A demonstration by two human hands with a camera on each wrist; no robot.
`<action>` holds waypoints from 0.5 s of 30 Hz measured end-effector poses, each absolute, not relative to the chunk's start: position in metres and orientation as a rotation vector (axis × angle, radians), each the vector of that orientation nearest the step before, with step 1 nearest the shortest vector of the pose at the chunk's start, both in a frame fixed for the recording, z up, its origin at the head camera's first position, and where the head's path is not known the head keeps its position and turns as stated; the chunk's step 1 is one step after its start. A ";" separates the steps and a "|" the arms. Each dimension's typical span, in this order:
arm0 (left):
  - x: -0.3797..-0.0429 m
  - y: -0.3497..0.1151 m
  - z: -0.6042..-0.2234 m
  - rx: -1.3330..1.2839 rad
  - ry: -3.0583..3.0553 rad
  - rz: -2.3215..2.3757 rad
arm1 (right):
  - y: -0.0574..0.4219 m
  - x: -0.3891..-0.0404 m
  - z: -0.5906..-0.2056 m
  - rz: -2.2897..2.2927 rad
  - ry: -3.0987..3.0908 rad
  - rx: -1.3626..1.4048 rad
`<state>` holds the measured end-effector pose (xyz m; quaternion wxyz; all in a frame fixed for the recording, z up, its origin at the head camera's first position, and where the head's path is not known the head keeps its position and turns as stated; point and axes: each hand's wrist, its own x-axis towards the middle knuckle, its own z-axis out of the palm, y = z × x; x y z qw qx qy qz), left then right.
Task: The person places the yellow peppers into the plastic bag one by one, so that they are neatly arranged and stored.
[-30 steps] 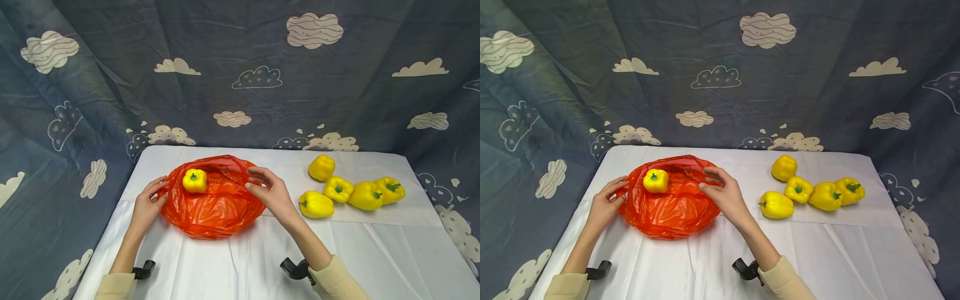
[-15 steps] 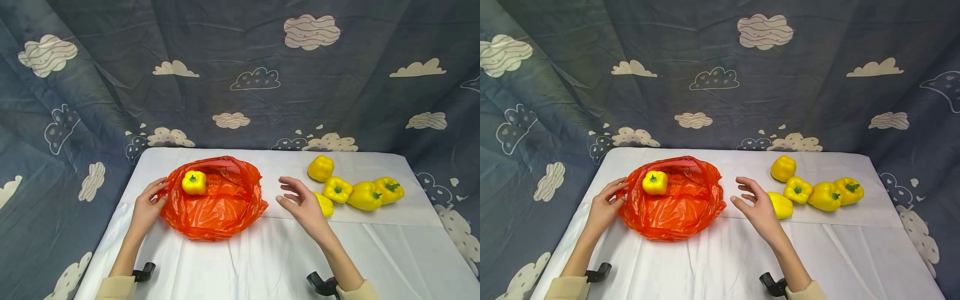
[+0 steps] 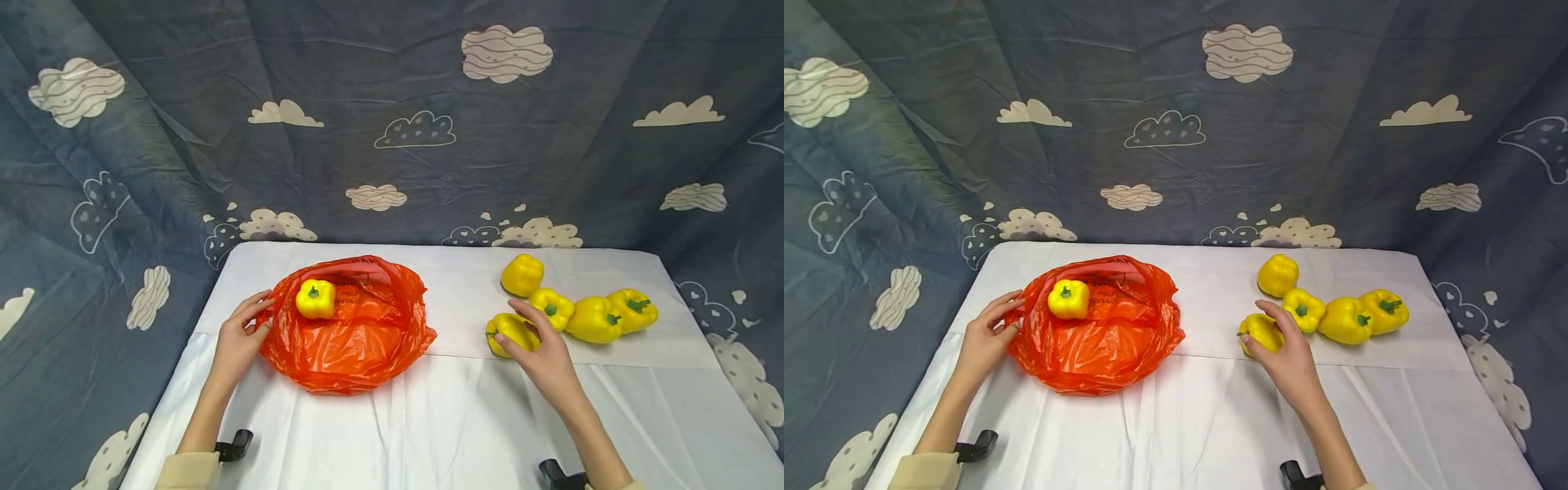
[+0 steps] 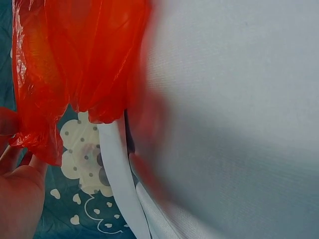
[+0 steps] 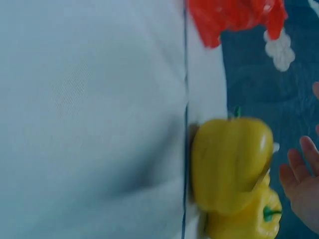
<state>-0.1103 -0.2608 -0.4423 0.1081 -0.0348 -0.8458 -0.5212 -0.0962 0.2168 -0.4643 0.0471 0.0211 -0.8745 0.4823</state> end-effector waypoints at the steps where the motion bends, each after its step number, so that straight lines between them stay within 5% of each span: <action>1: -0.110 -0.261 -0.443 -0.106 -2.482 -1.544 | 0.220 -0.096 -0.467 1.424 -2.692 0.064; 15: -0.123 -0.277 -0.476 -0.102 -2.460 -1.565 | 0.243 -0.109 -0.484 1.229 -2.924 0.170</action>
